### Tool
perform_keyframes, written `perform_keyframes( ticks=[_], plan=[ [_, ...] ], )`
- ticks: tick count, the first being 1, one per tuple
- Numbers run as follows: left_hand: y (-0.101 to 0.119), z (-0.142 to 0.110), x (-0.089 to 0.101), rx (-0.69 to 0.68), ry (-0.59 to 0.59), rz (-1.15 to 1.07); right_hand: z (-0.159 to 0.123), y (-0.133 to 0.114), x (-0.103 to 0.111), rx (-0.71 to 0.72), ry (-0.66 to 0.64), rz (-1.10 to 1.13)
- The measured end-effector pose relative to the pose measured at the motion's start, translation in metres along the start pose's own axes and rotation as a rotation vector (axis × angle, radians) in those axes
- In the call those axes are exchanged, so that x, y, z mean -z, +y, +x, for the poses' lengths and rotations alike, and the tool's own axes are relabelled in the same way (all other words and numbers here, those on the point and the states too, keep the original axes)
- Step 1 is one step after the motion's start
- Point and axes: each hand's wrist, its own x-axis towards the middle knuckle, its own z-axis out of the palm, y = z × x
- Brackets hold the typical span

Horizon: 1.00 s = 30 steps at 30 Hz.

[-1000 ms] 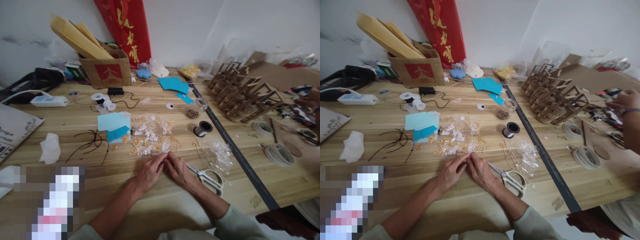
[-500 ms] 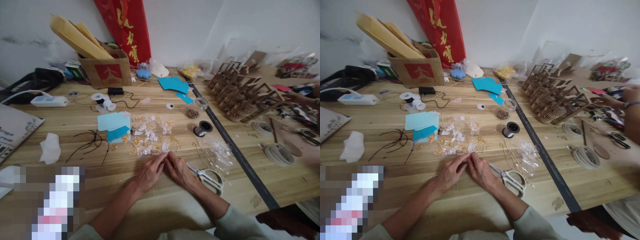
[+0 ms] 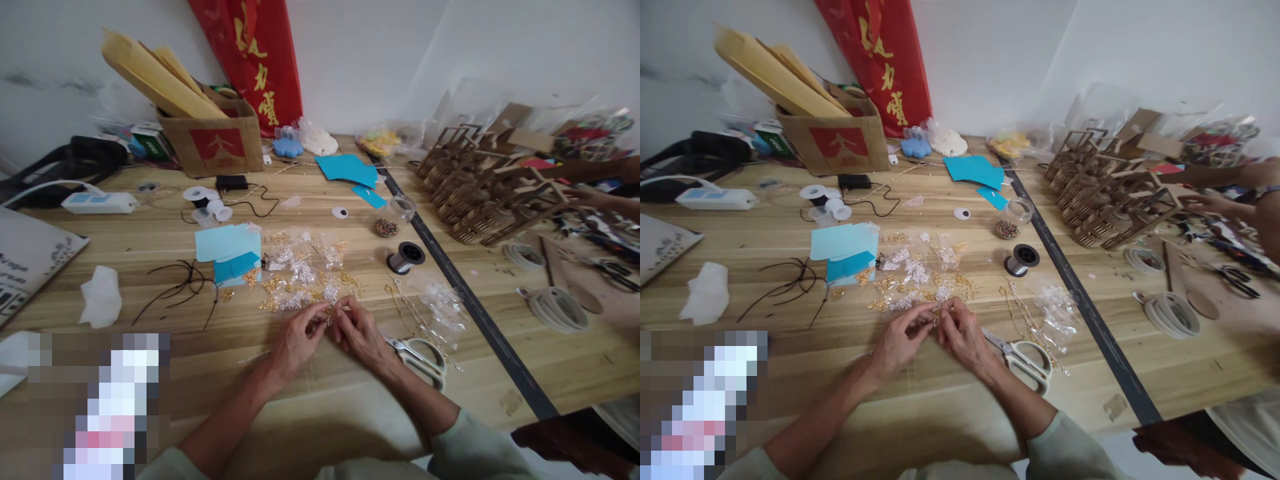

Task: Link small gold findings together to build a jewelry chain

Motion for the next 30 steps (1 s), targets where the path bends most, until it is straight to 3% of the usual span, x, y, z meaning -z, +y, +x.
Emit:
perform_keyframes(
  ticks=[24,30],
  plan=[
    [0.011,0.008,0.008,0.118,-0.176,-0.305,0.0,-0.005,0.001,-0.014,-0.037,0.134],
    [0.006,0.008,0.008,0.086,-0.17,-0.225,-0.001,-0.008,0.002,0.006,-0.047,0.121]
  ],
)
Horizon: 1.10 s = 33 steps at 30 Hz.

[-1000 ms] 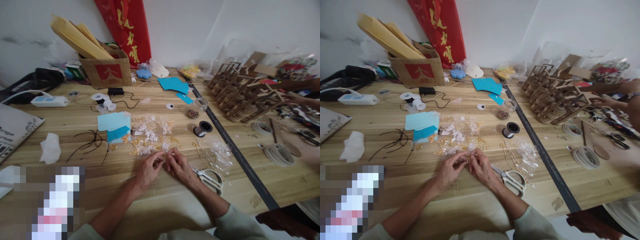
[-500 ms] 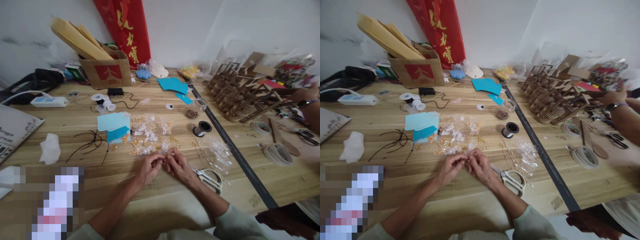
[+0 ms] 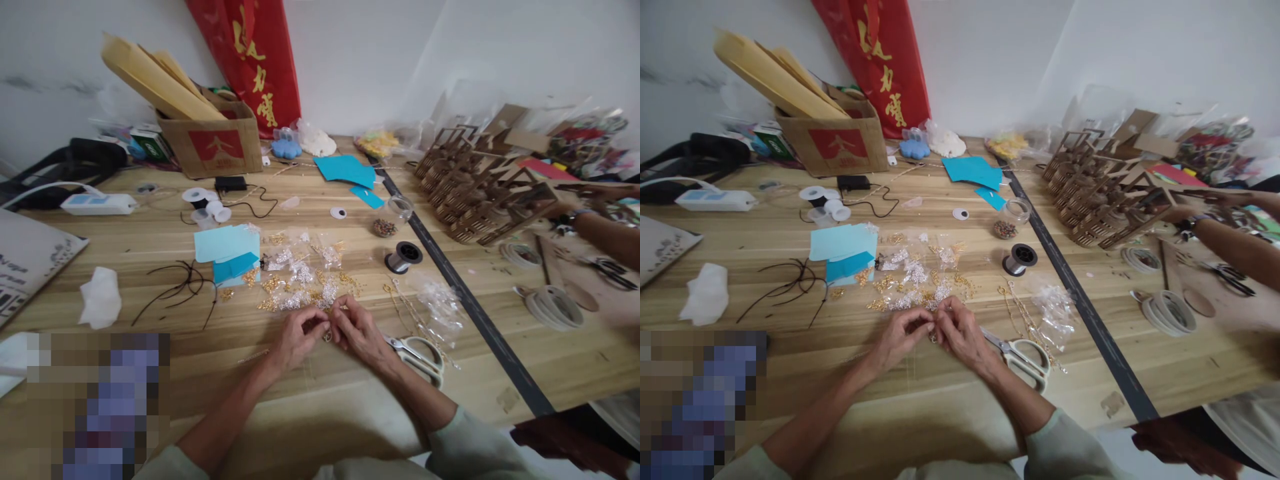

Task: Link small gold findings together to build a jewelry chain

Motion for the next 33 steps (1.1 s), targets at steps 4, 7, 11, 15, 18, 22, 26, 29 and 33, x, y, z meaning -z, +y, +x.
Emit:
perform_keyframes(
  ticks=[4,7,11,15,18,22,26,29,33],
  plan=[
    [-0.001,0.0,0.001,-0.025,-0.011,0.07,0.0,0.0,0.002,0.011,-0.017,-0.004],
    [-0.001,0.0,0.002,-0.035,-0.015,0.127,0.0,0.001,0.004,0.018,-0.008,-0.03],
    [0.0,0.0,0.003,-0.052,-0.045,0.228,0.001,0.005,0.011,0.038,0.007,-0.124],
    [0.003,-0.001,0.008,-0.115,-0.134,0.382,0.0,0.007,0.019,0.054,0.01,-0.275],
    [0.007,-0.002,0.014,-0.156,-0.208,0.53,-0.002,0.005,0.025,0.078,0.006,-0.388],
    [0.013,-0.003,0.019,-0.133,-0.252,0.7,-0.003,-0.004,0.03,0.098,-0.036,-0.492],
    [0.017,-0.002,0.021,-0.082,-0.266,0.768,-0.003,-0.008,0.033,0.137,-0.038,-0.621],
    [0.016,-0.002,0.022,-0.04,-0.262,0.766,-0.002,-0.006,0.033,0.163,-0.032,-0.679],
    [0.011,-0.002,0.023,-0.036,-0.259,0.749,-0.001,-0.001,0.034,0.176,-0.023,-0.737]
  ],
)
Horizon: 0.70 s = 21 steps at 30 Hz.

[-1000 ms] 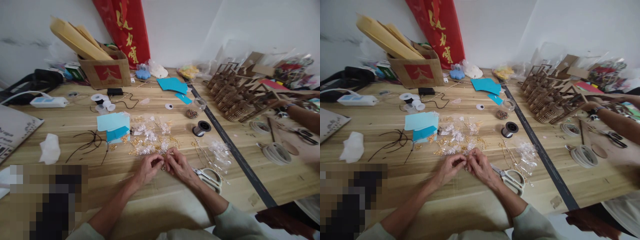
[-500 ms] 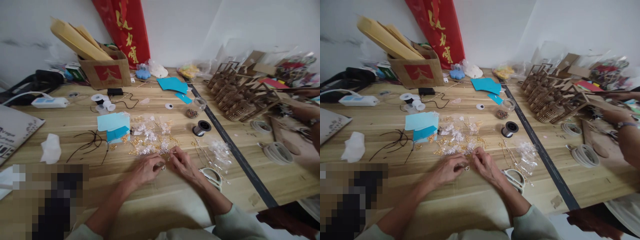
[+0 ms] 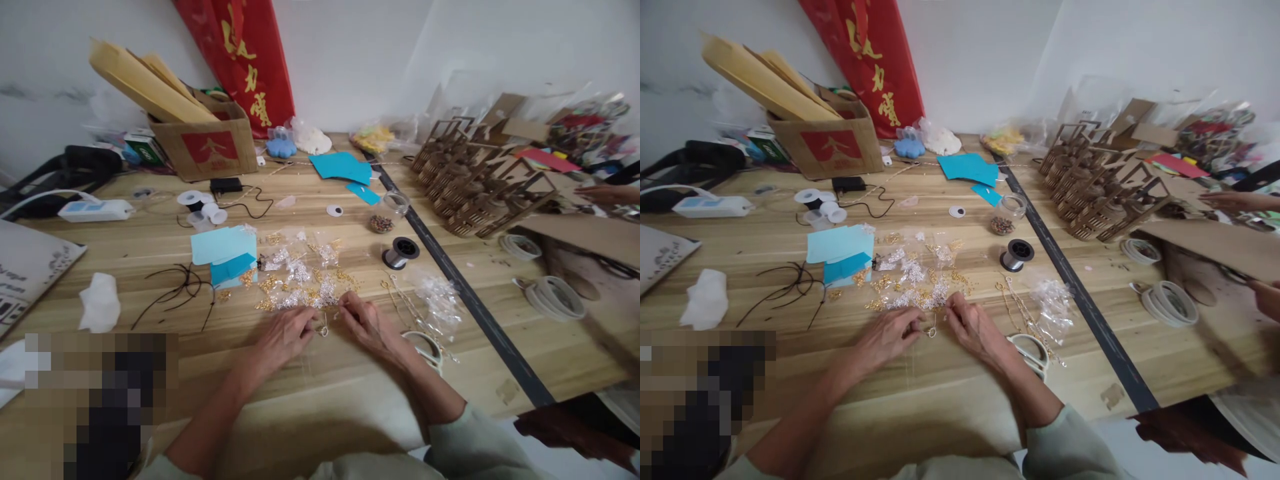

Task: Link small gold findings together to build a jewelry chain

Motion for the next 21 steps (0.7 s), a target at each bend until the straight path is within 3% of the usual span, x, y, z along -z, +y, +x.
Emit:
perform_keyframes(
  ticks=[14,21],
  plan=[
    [-0.007,-0.004,0.006,-0.047,-0.053,-0.015,-0.001,0.003,-0.001,0.006,-0.014,-0.083],
    [-0.003,-0.005,0.014,-0.004,-0.105,0.021,-0.001,0.004,-0.001,-0.01,-0.011,-0.093]
  ],
)
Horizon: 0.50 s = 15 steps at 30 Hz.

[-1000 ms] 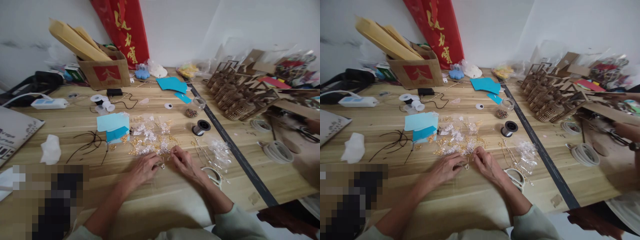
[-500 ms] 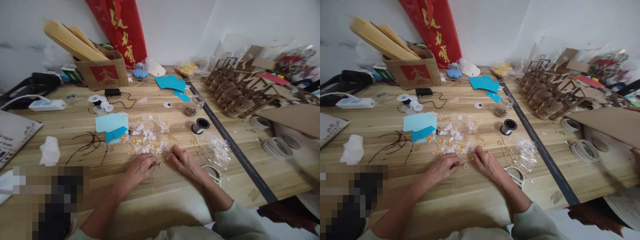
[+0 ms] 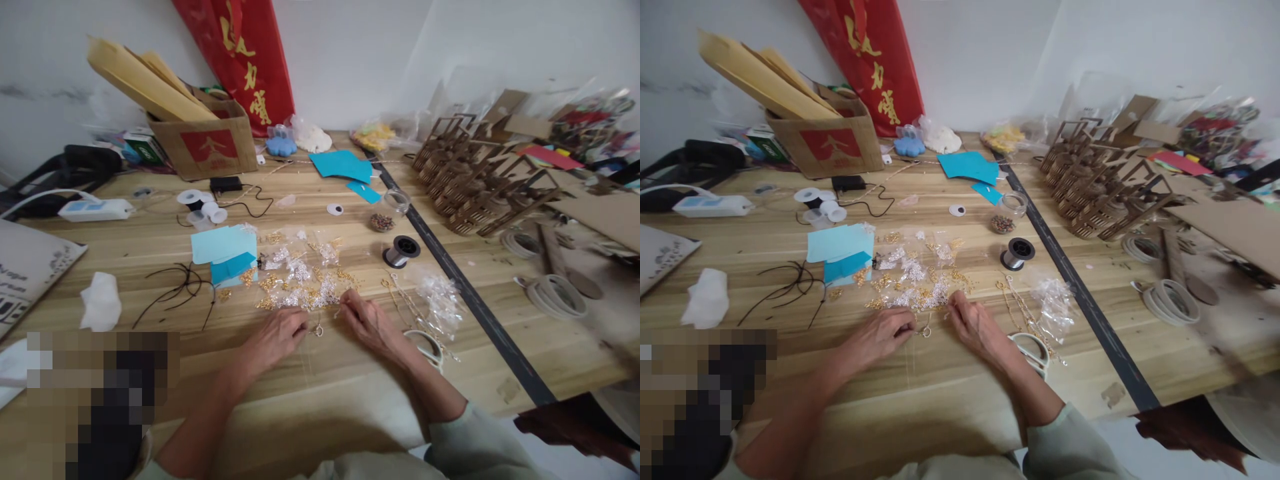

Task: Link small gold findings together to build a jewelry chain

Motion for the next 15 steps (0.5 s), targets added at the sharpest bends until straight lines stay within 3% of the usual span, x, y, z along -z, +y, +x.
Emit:
perform_keyframes(
  ticks=[15],
  plan=[
    [0.0007,-0.0028,0.0044,0.019,0.013,0.082,0.0002,0.0024,-0.0015,0.004,-0.014,0.056]
  ],
)
